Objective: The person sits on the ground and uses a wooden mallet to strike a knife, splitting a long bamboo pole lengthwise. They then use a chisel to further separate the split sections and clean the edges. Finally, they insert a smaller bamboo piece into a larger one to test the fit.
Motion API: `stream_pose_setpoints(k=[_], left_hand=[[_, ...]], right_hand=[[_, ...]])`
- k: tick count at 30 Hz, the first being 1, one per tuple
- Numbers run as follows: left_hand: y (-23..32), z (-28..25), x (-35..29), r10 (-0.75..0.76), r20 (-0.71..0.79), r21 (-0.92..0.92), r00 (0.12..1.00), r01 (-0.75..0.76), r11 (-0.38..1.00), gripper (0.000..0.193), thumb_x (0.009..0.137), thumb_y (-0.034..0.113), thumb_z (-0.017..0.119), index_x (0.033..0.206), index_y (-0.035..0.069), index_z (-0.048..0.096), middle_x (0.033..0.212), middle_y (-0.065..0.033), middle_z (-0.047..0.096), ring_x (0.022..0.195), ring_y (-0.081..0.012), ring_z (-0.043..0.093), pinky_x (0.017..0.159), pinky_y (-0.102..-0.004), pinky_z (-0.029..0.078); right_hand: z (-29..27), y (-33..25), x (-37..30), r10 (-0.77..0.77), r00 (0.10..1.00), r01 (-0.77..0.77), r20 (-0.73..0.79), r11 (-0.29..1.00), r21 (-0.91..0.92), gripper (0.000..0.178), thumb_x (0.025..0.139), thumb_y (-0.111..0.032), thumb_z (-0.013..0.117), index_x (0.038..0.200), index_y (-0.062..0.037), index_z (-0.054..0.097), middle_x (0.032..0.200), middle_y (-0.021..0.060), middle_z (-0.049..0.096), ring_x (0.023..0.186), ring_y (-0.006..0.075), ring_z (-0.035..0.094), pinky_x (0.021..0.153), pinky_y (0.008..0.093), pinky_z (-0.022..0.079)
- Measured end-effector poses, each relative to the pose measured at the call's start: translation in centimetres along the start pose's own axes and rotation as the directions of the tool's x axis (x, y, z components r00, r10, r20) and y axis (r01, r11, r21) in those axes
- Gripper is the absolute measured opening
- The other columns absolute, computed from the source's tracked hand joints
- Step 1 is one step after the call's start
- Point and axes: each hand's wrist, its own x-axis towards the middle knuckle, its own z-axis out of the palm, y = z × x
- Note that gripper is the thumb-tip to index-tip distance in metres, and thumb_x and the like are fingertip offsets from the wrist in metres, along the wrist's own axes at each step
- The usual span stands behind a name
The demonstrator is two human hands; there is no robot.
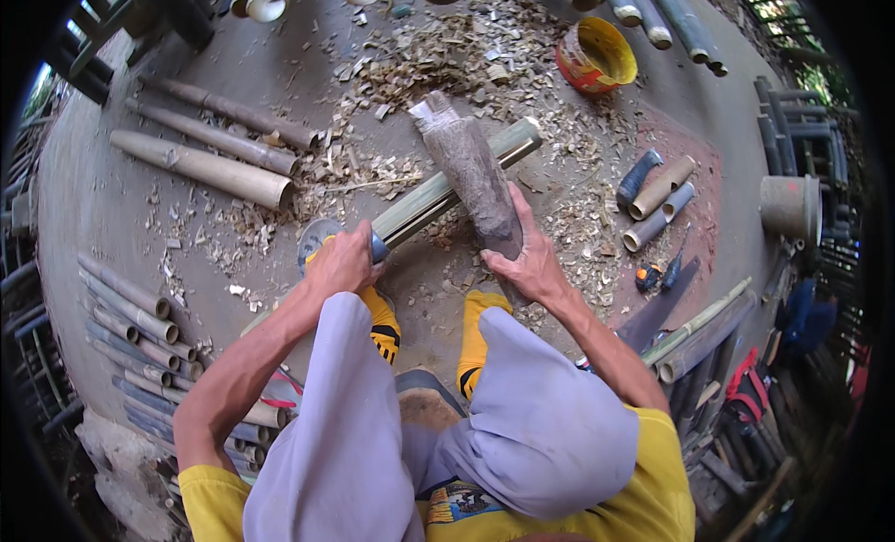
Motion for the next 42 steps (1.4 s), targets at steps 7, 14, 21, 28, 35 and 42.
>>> stream_pose_setpoints(k=[7,14,21,28,35,42], left_hand=[[0.2,0.4,-0.4,-0.053,0.020,0.000,0.998,0.053,0.999,0.036,0.074,0.020,0.069,0.096,0.000,0.049,0.075,-0.0288,0.061,0.075,-0.0456,0.061,0.065,-0.0493,0.048],[-1.0,-1.1,0.7,0.011,0.132,-0.074,0.991,-0.001,0.997,0.037,0.073,0.021,0.068,0.097,-0.001,0.049,0.078,-0.0259,0.061,0.077,-0.0413,0.062,0.068,-0.0456,0.048],[1.9,-5.7,0.5,0.038,0.222,0.048,0.974,-0.050,0.998,0.038,0.075,0.022,0.067,0.097,-0.004,0.050,0.087,-0.0250,0.058,0.084,-0.0377,0.060,0.074,-0.0427,0.049],[6.3,-10.7,1.9,-0.122,0.359,0.136,0.925,0.077,0.988,0.039,0.072,0.028,0.067,0.093,-0.001,0.055,0.081,-0.0158,0.061,0.068,-0.0266,0.063,0.056,-0.0373,0.052],[20.2,-22.1,4.0,0.006,0.078,0.563,0.997,-0.049,0.825,0.026,0.071,0.013,0.068,0.090,-0.002,0.059,0.067,-0.0096,0.062,0.055,-0.0214,0.061,0.050,-0.0340,0.051],[9.3,-10.6,-1.4,0.257,-0.242,0.123,0.936,-0.233,0.965,0.043,0.070,0.005,0.067,0.104,0.006,0.041,0.085,-0.0245,0.061,0.081,-0.0404,0.062,0.069,-0.0462,0.049]], right_hand=[[1.0,0.5,-2.5,-0.016,0.998,0.023,-0.065,0.995,0.097,0.092,0.072,-0.023,0.070,0.147,-0.0182,0.016,0.129,0.0287,0.048,0.116,0.0423,0.050,0.098,0.0417,0.043],[2.3,3.2,-9.6,0.196,0.932,-0.156,-0.304,0.976,0.149,0.091,0.072,-0.022,0.072,0.145,-0.0068,0.020,0.136,0.0257,0.041,0.125,0.0377,0.043,0.103,0.0396,0.038],[6.8,10.4,-22.9,0.469,0.754,-0.559,-0.459,0.826,-0.074,0.092,0.070,-0.018,0.072,0.145,-0.0088,0.020,0.122,0.0297,0.048,0.109,0.0440,0.050,0.092,0.0463,0.042],[9.0,12.7,-24.7,0.435,0.715,-0.639,-0.547,0.724,-0.258,0.095,0.065,-0.021,0.074,0.145,-0.0124,0.024,0.103,0.0261,0.053,0.095,0.0430,0.053,0.084,0.0482,0.044],[8.5,11.8,-24.5,0.398,0.695,-0.638,-0.599,0.726,-0.258,0.095,0.063,-0.024,0.074,0.144,-0.0144,0.027,0.102,0.0243,0.054,0.095,0.0416,0.054,0.084,0.0472,0.046],[8.3,12.1,-24.0,0.414,0.709,-0.616,-0.571,0.758,-0.216,0.095,0.063,-0.024,0.074,0.144,-0.0146,0.026,0.103,0.0243,0.055,0.094,0.0418,0.054,0.083,0.0474,0.046]])
